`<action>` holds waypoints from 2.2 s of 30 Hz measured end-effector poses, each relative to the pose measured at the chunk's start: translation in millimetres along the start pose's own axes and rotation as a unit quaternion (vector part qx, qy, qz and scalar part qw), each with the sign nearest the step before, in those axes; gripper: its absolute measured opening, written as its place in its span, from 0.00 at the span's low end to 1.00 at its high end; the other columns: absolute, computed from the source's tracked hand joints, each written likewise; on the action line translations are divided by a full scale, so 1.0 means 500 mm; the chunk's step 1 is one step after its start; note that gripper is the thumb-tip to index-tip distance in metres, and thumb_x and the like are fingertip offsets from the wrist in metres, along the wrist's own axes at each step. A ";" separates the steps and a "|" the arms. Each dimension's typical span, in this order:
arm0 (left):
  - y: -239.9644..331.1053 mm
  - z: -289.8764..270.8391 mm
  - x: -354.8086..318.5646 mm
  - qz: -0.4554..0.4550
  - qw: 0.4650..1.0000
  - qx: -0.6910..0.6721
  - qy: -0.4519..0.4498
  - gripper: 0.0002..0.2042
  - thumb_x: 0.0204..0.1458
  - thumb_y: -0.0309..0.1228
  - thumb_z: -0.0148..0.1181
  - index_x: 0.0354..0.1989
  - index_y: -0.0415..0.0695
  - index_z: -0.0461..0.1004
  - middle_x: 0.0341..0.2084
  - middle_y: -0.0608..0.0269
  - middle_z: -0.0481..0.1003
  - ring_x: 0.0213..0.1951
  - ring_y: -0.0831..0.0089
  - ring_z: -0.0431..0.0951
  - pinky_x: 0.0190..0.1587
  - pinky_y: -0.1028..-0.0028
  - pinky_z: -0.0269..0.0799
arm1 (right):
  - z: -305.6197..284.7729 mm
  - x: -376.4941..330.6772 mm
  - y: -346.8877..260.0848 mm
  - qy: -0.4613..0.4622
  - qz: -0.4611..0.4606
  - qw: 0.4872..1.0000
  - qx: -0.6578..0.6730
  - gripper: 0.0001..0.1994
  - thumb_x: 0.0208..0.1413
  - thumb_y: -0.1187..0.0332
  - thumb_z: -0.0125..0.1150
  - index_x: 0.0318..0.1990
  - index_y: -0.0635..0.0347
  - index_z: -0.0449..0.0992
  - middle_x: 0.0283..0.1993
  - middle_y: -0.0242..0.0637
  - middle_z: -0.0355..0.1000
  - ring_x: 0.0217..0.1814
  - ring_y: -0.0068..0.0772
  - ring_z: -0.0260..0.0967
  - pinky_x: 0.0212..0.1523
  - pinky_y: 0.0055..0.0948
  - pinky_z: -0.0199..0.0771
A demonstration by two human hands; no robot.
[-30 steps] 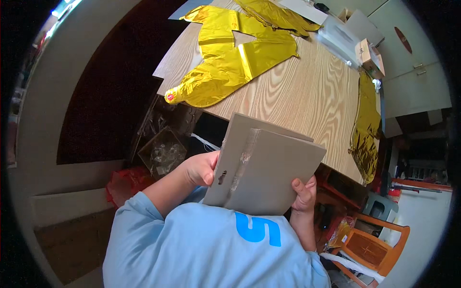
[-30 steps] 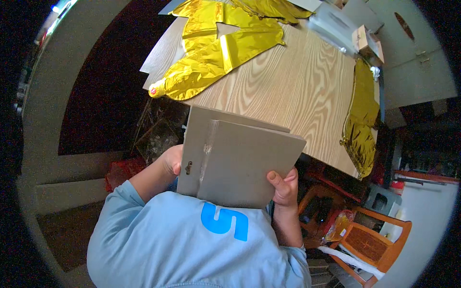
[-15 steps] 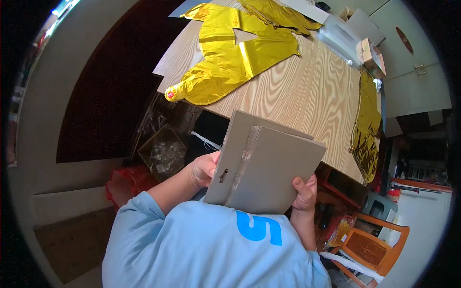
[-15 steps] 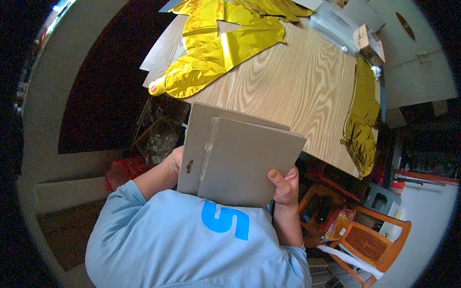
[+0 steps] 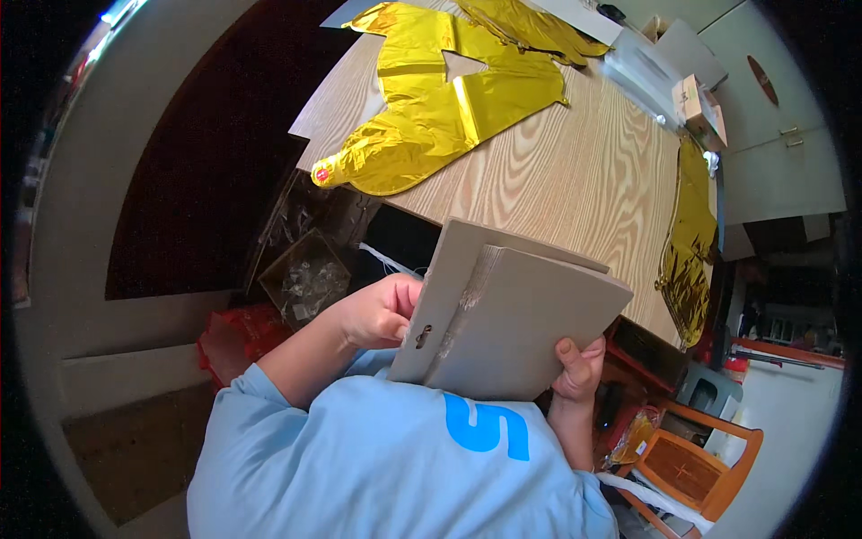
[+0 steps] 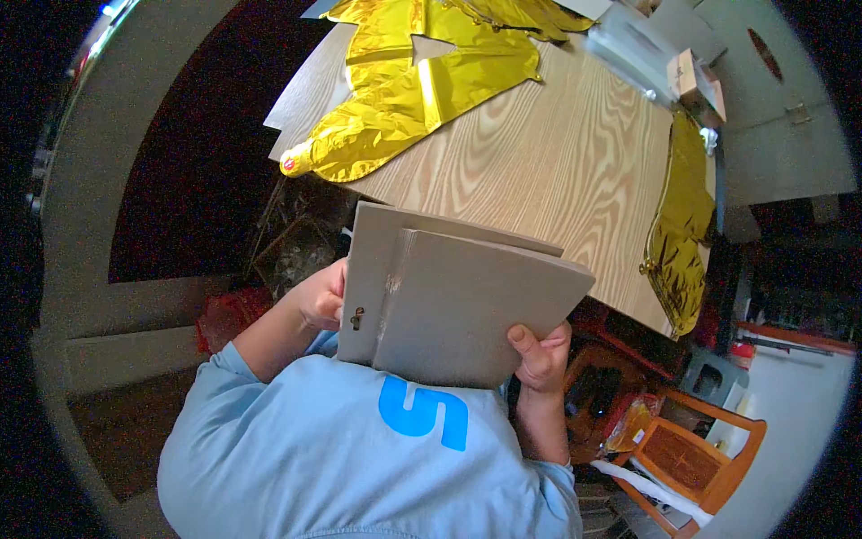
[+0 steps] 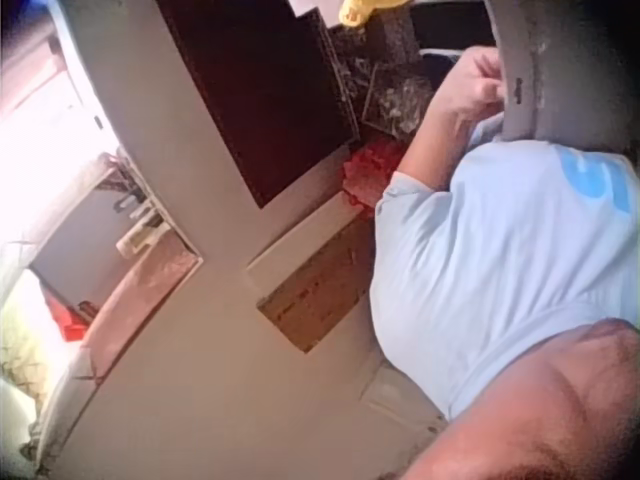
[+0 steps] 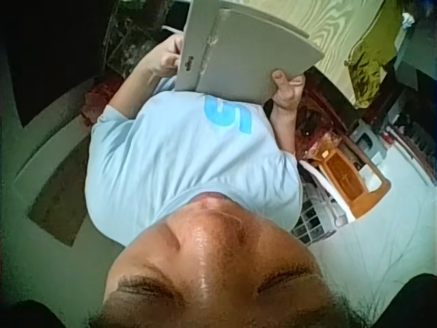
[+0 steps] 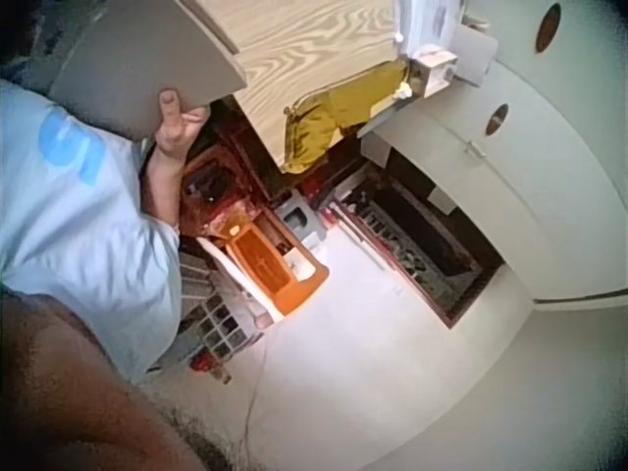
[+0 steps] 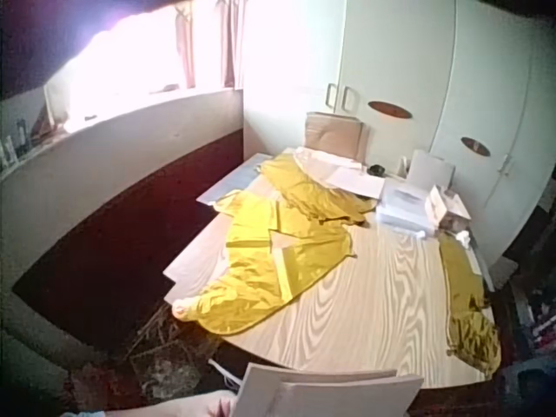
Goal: Folding gold foil balloons and placing them into clear plastic bags with cardboard headers.
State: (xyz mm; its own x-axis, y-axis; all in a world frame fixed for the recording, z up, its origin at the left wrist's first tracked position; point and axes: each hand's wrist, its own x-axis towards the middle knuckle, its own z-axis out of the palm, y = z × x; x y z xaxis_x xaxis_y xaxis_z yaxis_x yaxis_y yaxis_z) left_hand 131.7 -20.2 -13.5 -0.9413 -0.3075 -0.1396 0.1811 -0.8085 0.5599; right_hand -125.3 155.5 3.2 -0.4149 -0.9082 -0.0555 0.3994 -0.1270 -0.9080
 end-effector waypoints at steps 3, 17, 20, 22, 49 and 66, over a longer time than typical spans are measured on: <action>0.016 0.014 -0.004 -0.017 0.999 0.025 0.022 0.12 0.44 0.18 0.64 0.40 0.34 0.79 0.35 0.63 0.81 0.35 0.78 0.79 0.42 0.77 0.75 | -0.003 -0.001 0.005 0.006 -0.002 1.000 -0.007 0.23 0.51 0.70 0.71 0.54 0.68 0.73 0.51 0.42 0.76 0.52 0.36 0.75 0.55 0.34 0.73; 0.001 -0.150 -0.090 -0.022 0.974 0.054 0.219 0.06 0.48 0.18 0.61 0.28 0.43 0.71 0.27 0.64 0.76 0.29 0.77 0.76 0.34 0.77 0.75 | 0.004 0.009 0.003 0.009 0.019 1.000 -0.010 0.22 0.54 0.68 0.67 0.54 0.67 0.72 0.50 0.41 0.75 0.50 0.34 0.74 0.53 0.34 0.73; -0.056 -0.297 -0.197 -0.078 0.869 0.211 0.442 0.06 0.49 0.25 0.62 0.30 0.43 0.70 0.23 0.63 0.73 0.26 0.74 0.73 0.29 0.73 0.70 | -0.014 0.001 -0.001 0.032 -0.016 0.999 -0.032 0.23 0.56 0.67 0.65 0.56 0.67 0.70 0.53 0.42 0.74 0.51 0.36 0.73 0.54 0.34 0.72; -0.120 -0.396 -0.282 -0.068 0.800 0.211 0.558 0.06 0.48 0.28 0.63 0.29 0.43 0.71 0.23 0.65 0.73 0.25 0.74 0.73 0.30 0.74 0.71 | -0.024 0.006 -0.007 0.043 -0.044 0.997 -0.038 0.23 0.57 0.67 0.64 0.58 0.66 0.69 0.54 0.43 0.73 0.53 0.37 0.72 0.54 0.35 0.72; 0.023 0.081 0.063 0.095 0.977 0.083 0.172 0.16 0.58 0.30 0.61 0.52 0.37 0.72 0.41 0.62 0.78 0.44 0.76 0.78 0.48 0.73 0.75 | 0.001 0.031 0.016 0.123 -0.050 0.987 0.093 0.19 0.58 0.69 0.62 0.56 0.62 0.72 0.53 0.38 0.74 0.53 0.34 0.72 0.56 0.35 0.71; -0.036 0.162 0.184 0.128 0.932 0.319 0.114 0.11 0.58 0.25 0.58 0.49 0.39 0.75 0.44 0.60 0.78 0.46 0.70 0.77 0.48 0.69 0.74 | 0.011 0.064 -0.028 0.175 -0.094 0.968 0.153 0.22 0.62 0.65 0.58 0.62 0.62 0.66 0.58 0.40 0.70 0.59 0.37 0.68 0.59 0.37 0.69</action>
State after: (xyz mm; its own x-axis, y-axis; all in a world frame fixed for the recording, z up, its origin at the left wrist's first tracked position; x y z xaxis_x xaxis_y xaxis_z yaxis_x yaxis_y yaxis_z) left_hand 18.9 6.7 29.5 -0.7930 -0.6058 -0.0640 0.1161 -0.2534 0.9604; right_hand -139.5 126.0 16.2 -0.7342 -0.6733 -0.0873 0.4912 -0.4380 -0.7529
